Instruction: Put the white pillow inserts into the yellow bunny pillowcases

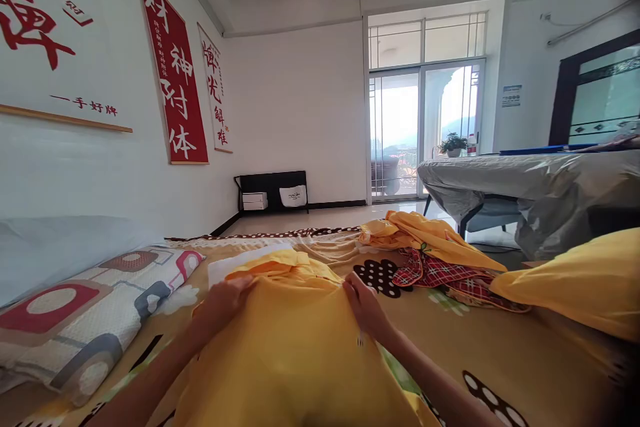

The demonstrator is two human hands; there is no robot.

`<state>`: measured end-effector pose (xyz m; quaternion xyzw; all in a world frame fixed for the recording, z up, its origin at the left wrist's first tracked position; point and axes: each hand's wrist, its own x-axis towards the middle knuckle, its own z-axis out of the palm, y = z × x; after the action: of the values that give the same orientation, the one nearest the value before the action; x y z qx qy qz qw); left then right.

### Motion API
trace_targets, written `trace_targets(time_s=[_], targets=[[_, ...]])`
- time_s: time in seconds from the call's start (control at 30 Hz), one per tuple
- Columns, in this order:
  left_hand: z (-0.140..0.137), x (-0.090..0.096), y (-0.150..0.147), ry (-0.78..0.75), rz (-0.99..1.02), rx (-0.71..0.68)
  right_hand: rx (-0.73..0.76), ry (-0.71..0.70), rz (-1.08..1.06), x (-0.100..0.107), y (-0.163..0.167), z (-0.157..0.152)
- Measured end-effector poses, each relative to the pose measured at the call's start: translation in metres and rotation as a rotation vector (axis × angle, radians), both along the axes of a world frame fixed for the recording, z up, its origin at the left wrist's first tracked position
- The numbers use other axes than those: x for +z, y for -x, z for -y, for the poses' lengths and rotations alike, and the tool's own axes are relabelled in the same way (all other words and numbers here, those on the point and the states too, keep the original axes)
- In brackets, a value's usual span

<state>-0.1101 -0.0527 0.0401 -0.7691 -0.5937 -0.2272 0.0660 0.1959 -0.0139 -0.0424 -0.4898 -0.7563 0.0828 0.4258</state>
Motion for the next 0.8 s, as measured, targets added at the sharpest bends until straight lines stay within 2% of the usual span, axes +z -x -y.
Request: trace_targets(time_s=[0.07, 0.13, 0.2, 0.27, 0.37, 0.4, 0.43, 0.5, 0.57, 0.63, 0.73, 0.8], targets=[[-0.005, 0.022, -0.004, -0.282, 0.093, 0.158, -0.100, -0.003, -0.002, -0.013, 0.008, -0.004], [-0.013, 0.032, -0.018, -0.410, 0.141, 0.184, -0.027, 0.037, 0.116, -0.033, 0.020, -0.002], [-0.023, 0.022, -0.034, -0.317, 0.101, 0.122, 0.089, 0.062, 0.258, -0.050, 0.025, 0.001], [-0.032, -0.004, -0.041, -0.127, 0.017, 0.075, 0.081, 0.045, 0.319, -0.051, 0.016, 0.002], [-0.035, -0.044, -0.030, 0.053, -0.056, 0.071, -0.108, -0.014, 0.197, -0.028, -0.008, -0.003], [-0.032, -0.052, -0.023, 0.073, -0.064, 0.068, -0.134, -0.018, 0.136, -0.019, -0.014, -0.004], [-0.029, -0.055, -0.016, 0.087, -0.066, 0.058, -0.096, 0.001, 0.100, -0.012, -0.017, -0.004], [-0.019, -0.051, -0.006, 0.096, -0.054, 0.006, 0.094, 0.097, 0.100, -0.002, -0.017, 0.000], [-0.006, -0.036, -0.003, 0.061, -0.057, -0.027, 0.288, 0.223, 0.160, 0.002, -0.013, 0.006], [0.010, -0.022, -0.009, -0.021, -0.087, -0.038, 0.355, 0.259, 0.183, 0.009, -0.009, 0.011], [0.033, -0.009, -0.033, -0.137, -0.105, -0.151, 0.265, 0.078, 0.027, 0.030, -0.001, 0.016], [0.041, -0.006, -0.056, -0.128, -0.076, -0.269, 0.199, -0.071, -0.133, 0.047, 0.013, 0.019]])
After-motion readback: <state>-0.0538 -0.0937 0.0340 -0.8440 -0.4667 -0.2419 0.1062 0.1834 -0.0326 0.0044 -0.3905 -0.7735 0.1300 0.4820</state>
